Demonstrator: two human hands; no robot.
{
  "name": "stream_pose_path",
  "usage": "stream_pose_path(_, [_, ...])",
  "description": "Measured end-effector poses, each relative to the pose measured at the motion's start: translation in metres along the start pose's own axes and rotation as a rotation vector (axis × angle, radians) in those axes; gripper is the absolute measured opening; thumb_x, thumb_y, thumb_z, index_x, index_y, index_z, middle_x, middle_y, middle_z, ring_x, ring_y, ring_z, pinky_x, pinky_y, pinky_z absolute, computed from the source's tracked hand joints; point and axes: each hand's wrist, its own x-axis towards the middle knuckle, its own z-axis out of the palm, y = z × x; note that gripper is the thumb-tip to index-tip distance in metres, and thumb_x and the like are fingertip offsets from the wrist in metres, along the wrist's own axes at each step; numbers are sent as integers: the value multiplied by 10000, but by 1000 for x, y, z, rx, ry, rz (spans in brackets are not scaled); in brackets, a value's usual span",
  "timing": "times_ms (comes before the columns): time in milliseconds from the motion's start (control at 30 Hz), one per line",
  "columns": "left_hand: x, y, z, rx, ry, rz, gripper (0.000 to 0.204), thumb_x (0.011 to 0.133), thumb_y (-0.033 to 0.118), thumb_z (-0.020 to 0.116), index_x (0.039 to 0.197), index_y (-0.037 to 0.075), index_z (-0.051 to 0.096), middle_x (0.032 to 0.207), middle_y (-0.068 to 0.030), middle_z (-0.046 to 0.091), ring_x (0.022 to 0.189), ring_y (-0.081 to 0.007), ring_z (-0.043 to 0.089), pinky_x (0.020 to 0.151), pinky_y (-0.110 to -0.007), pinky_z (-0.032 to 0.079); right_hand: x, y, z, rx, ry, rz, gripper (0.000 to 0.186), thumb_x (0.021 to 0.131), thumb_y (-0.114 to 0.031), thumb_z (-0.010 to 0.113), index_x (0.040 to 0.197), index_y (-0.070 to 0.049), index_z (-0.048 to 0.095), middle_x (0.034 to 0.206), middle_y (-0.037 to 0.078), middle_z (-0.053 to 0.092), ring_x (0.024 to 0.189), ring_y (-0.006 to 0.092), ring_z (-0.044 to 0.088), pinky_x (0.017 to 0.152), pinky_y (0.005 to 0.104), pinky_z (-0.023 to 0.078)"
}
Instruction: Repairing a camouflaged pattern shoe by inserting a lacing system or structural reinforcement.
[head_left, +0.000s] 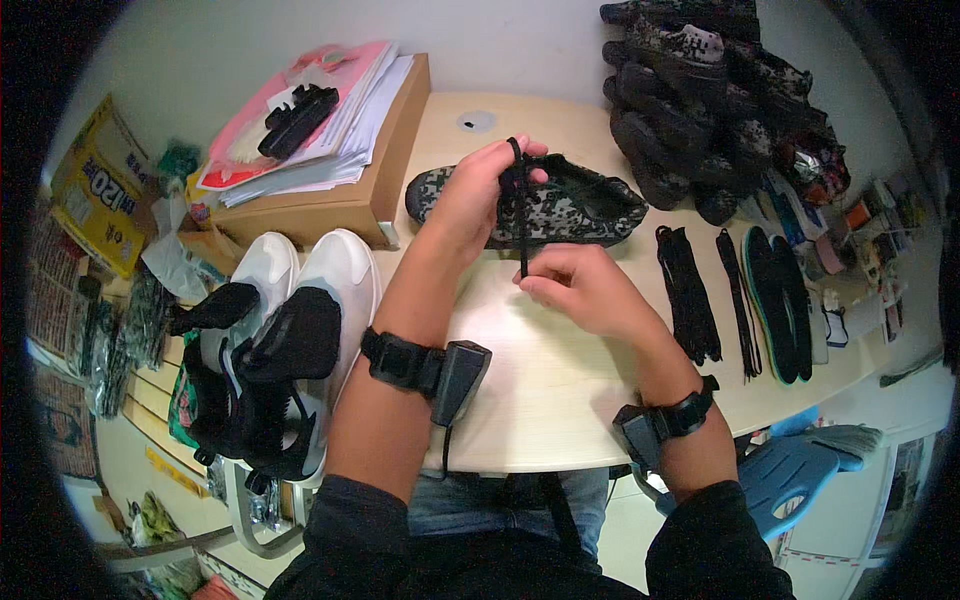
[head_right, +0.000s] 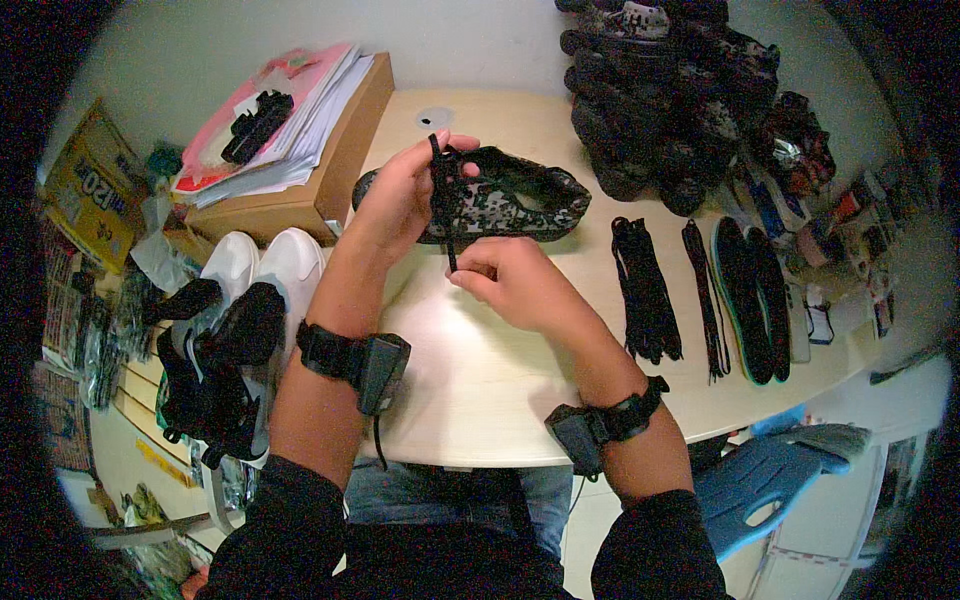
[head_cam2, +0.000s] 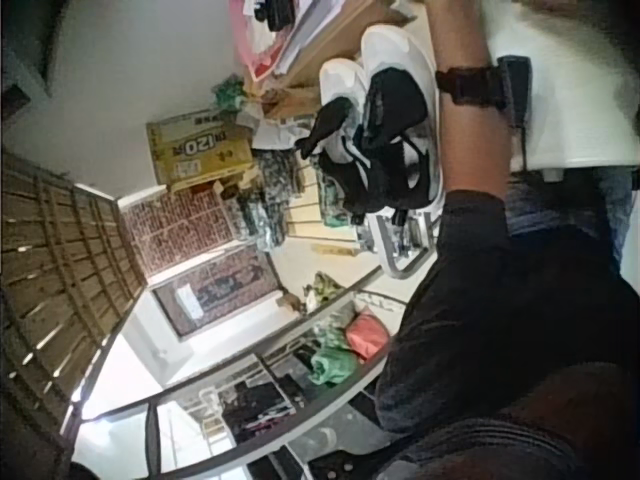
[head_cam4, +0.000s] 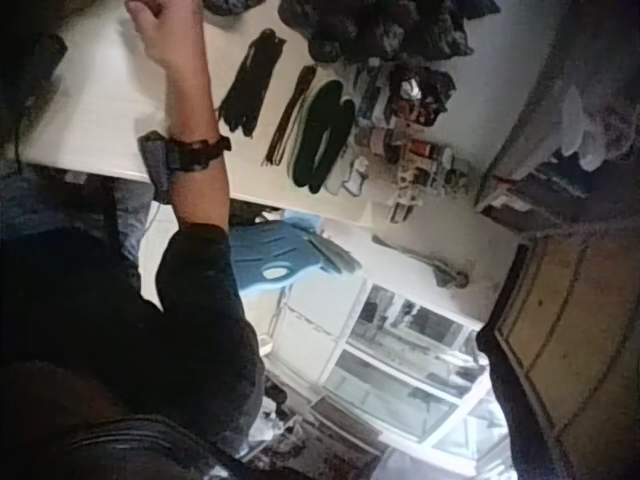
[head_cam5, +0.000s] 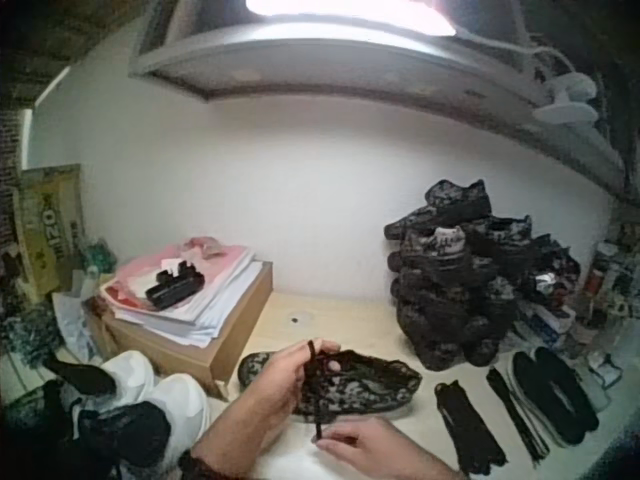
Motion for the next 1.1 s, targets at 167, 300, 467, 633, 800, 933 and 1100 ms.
stream_pose_path(167, [-3, 5, 3, -65, 9, -59, 437, 947, 432, 428, 1115, 57, 575, 895, -55, 621, 858, -180, 586, 812, -314, 460, -2, -5, -7, -117, 360, -90, 119, 792, -65, 675, 873, 20, 656, 747, 124, 635, 637, 179, 619, 582, 293, 480])
stream_pose_path(300, [-2, 4, 1, -66, -3, -48, 426, 938, 442, 448, 1083, 68, 592, 876, -62, 628, 853, -176, 585, 801, -307, 450, 0, -15, -10, -32, 602, -133, 110, 800, 21, 640, 906, 44, 657, 829, 138, 671, 618, 149, 656, 565, 265, 516])
stream_pose_path(467, [3, -6, 9, -64, -3, 0, 412, 926, 437, 482, 1066, 66, 591, 865, -59, 619, 840, -174, 584, 792, -304, 446, -1, -14, -15, -301, 665, -329, 176, 753, 42, 667, 928, 21, 665, 859, 130, 653, 738, 228, 647, 648, 314, 508])
stream_pose_path(633, [-1, -11, 21, -101, -71, -59, 402, 921, 438, 495, 1055, 71, 586, 861, -42, 605, 840, -155, 574, 808, -292, 449, 2, -10, -17, -483, 746, -412, 187, 682, 56, 694, 852, -6, 645, 896, 96, 573, 829, 252, 572, 734, 349, 464])
stream_pose_path(800, [1, -16, 23, -27, -99, 12, 397, 909, 435, 525, 1056, 70, 586, 888, -33, 605, 862, -146, 577, 811, -292, 457, 1, -3, -23, -498, 707, -366, 191, 683, 49, 684, 854, 0, 614, 912, 118, 572, 852, 281, 588, 734, 355, 483])
stream_pose_path(933, [-1, -14, 22, -71, -102, -37, 407, 905, 431, 531, 1065, 60, 583, 917, -44, 614, 872, -152, 582, 807, -301, 466, 2, -3, -23, -505, 704, -384, 163, 699, 33, 666, 846, 5, 599, 924, 127, 580, 847, 295, 599, 727, 360, 497])
stream_pose_path(1100, [-3, -13, 21, -82, -107, -94, 401, 911, 416, 521, 1075, 54, 577, 953, -69, 632, 898, -174, 597, 814, -317, 477, 0, -3, -25, -492, 664, -352, 158, 705, 33, 661, 847, 11, 596, 952, 127, 592, 846, 297, 612, 731, 354, 502])
